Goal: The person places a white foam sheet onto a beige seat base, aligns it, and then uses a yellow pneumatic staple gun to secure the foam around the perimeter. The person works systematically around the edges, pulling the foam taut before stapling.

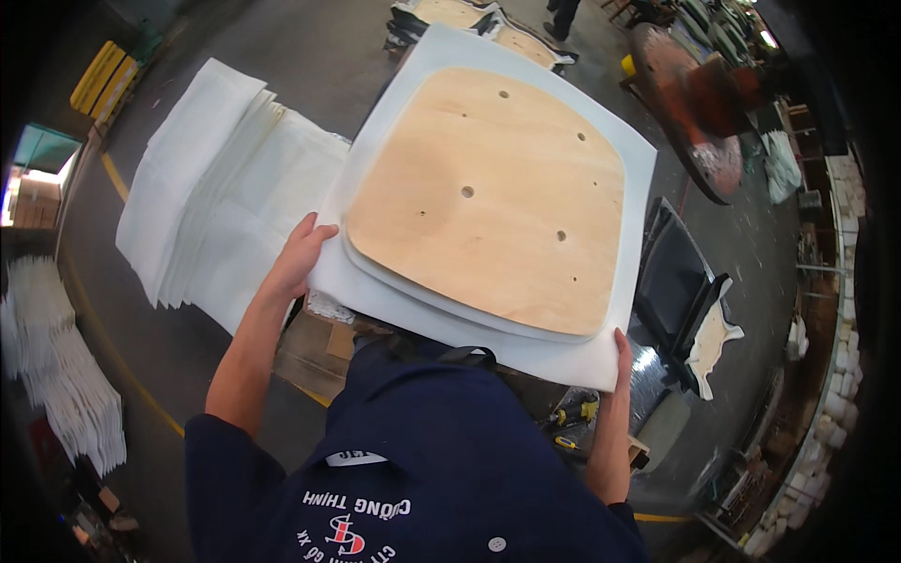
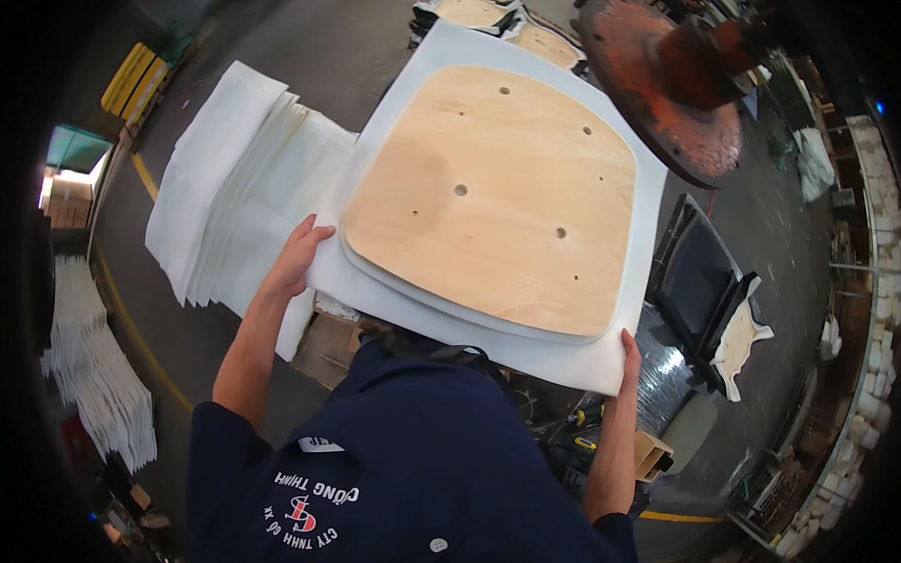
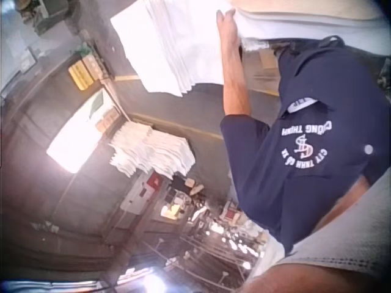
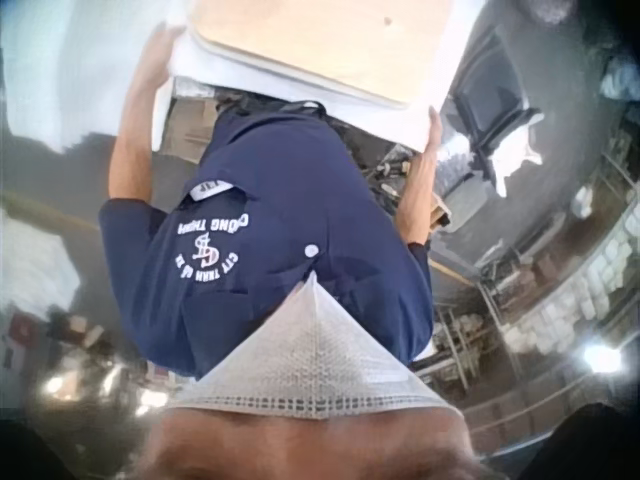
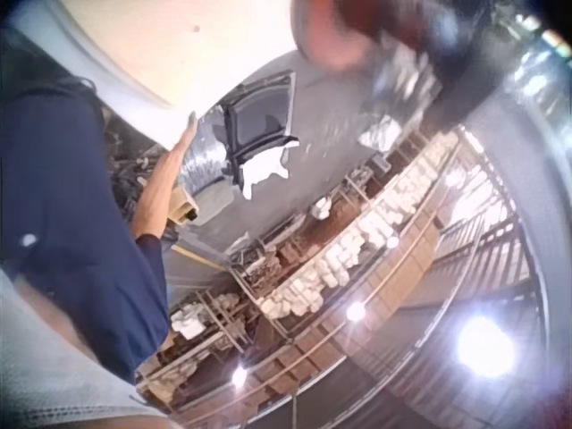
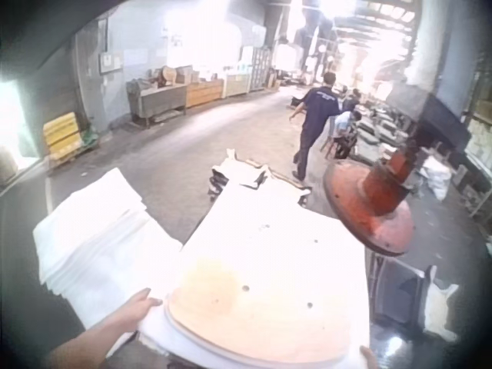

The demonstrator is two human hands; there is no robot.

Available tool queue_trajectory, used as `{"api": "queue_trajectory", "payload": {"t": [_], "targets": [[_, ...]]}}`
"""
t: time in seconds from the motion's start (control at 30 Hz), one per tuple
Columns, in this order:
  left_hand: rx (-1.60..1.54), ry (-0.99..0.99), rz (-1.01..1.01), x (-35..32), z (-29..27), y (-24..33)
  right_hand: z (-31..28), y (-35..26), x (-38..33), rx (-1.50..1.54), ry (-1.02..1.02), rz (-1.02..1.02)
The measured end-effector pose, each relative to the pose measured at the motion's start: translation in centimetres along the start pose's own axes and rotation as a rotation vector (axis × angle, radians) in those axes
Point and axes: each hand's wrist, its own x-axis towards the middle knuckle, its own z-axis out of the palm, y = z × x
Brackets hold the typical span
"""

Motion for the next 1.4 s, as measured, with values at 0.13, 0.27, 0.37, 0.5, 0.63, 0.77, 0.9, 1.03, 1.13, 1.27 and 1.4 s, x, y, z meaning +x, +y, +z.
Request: {"api": "queue_trajectory", "payload": {"t": [0.13, 0.27, 0.37, 0.5, 0.63, 0.77, 0.9, 1.03, 1.13, 1.27, 1.4], "targets": [[0.083, 0.020, 0.019, 1.7, -1.0, -1.1, -1.3, 1.5, 1.0, 0.020, -0.047, -0.055], [0.246, 0.034, 0.077, 2.4, -1.4, -2.1, -0.7, 2.7, 1.1, -0.001, 0.014, -0.051], [0.225, 0.010, 0.082, 1.9, -0.7, -1.5, -1.1, 2.4, 1.1, -0.070, 0.065, -0.070], [0.260, -0.030, 0.074, 1.2, -1.4, -0.8, -0.5, 1.6, 0.7, -0.377, 0.125, -0.231], [0.260, -0.076, -0.008, -0.5, -3.0, -0.4, 0.6, 0.7, -1.7, -0.635, 0.122, -0.239], [0.248, -0.166, -0.229, -3.0, -5.2, 1.3, 2.6, -1.8, -5.8, -0.893, 0.149, -0.060], [0.842, 0.007, 0.142, 0.6, -9.1, -1.0, -3.5, -3.6, -6.1, -1.379, 0.391, -0.117], [1.053, 0.401, 0.918, 8.2, -6.9, -0.5, 4.3, -6.0, 2.9, -1.603, 0.496, -0.802], [1.201, 0.390, 0.708, 12.3, 2.8, 2.6, 9.7, -6.0, 8.3, -1.620, 0.623, -0.822], [1.274, 0.267, 0.637, 15.2, 9.5, 4.8, 13.4, -5.5, 11.2, -1.527, 0.723, -0.582], [1.282, 0.205, 0.536, 16.3, 11.3, 4.8, 12.7, -4.2, 12.8, -1.437, 0.715, -0.490]]}}
